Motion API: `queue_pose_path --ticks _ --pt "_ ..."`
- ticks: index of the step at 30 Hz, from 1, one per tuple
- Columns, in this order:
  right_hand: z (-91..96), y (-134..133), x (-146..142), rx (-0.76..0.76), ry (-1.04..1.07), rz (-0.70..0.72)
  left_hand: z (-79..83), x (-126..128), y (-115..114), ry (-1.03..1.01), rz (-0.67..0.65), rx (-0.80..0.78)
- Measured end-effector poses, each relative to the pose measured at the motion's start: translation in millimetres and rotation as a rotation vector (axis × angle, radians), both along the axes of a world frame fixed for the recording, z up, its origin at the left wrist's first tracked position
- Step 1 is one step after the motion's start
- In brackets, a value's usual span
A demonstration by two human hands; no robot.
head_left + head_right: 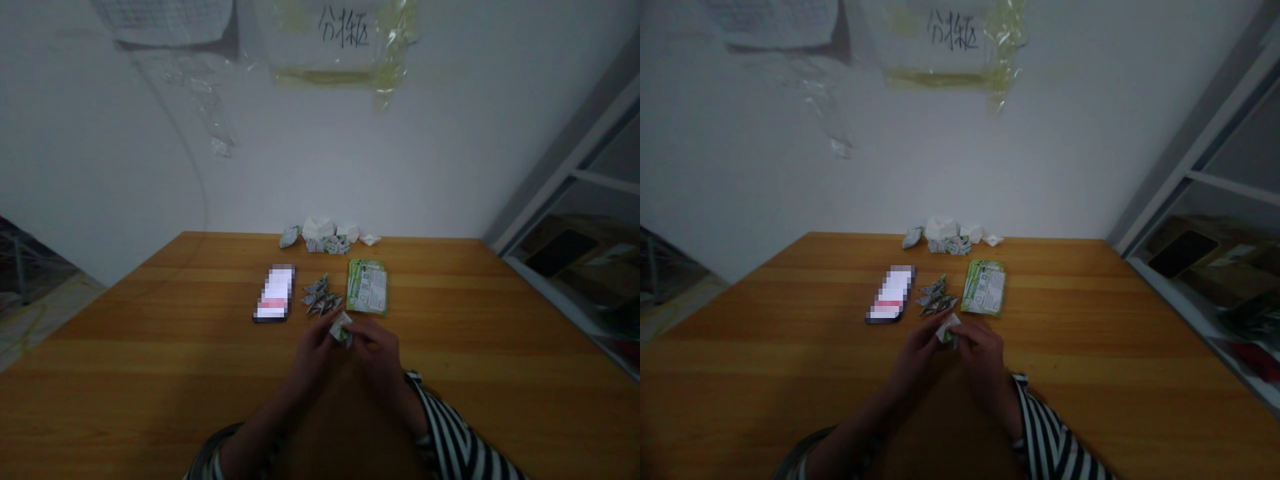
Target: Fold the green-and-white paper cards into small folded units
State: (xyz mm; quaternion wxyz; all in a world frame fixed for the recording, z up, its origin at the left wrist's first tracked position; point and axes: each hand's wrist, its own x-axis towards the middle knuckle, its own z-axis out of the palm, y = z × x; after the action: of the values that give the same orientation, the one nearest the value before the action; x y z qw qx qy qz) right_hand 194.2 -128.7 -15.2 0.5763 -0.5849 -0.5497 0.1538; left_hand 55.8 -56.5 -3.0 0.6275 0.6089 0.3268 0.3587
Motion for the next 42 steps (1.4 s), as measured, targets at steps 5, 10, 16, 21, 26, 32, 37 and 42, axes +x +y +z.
queue_pose_path --ticks 5,10,16,21,26,32,37,42 --pt "1.6 3 2 0.019 0.165 0.028 1.9 4 -2 -0.145 -0.038 -0.273" --pt "1.3 7 3 -0.015 0.244 0.140 4.1 2 1 -0.103 0.017 -0.163" --pt "-8.9 12 4 -0.116 0.384 0.150 1.1 1 0 -0.145 -0.078 -0.192" --pt "-8.3 14 3 -0.102 0.468 0.225 1.3 2 -4 -0.212 -0.125 -0.319" --pt "-1.0 13 -3 -0.097 0.507 0.268 -0.5 5 -4 -0.184 -0.120 -0.265" --pt "1.0 12 -6 -0.086 0.578 0.270 -2.7 9 -5 -0.307 -0.148 -0.346" --pt "-3.1 13 -8 -0.047 0.582 0.175 -2.6 11 -5 -0.314 -0.165 -0.351" --pt "0.2 12 -5 -0.074 0.534 0.255 1.8 10 -8 -0.361 -0.185 -0.398"
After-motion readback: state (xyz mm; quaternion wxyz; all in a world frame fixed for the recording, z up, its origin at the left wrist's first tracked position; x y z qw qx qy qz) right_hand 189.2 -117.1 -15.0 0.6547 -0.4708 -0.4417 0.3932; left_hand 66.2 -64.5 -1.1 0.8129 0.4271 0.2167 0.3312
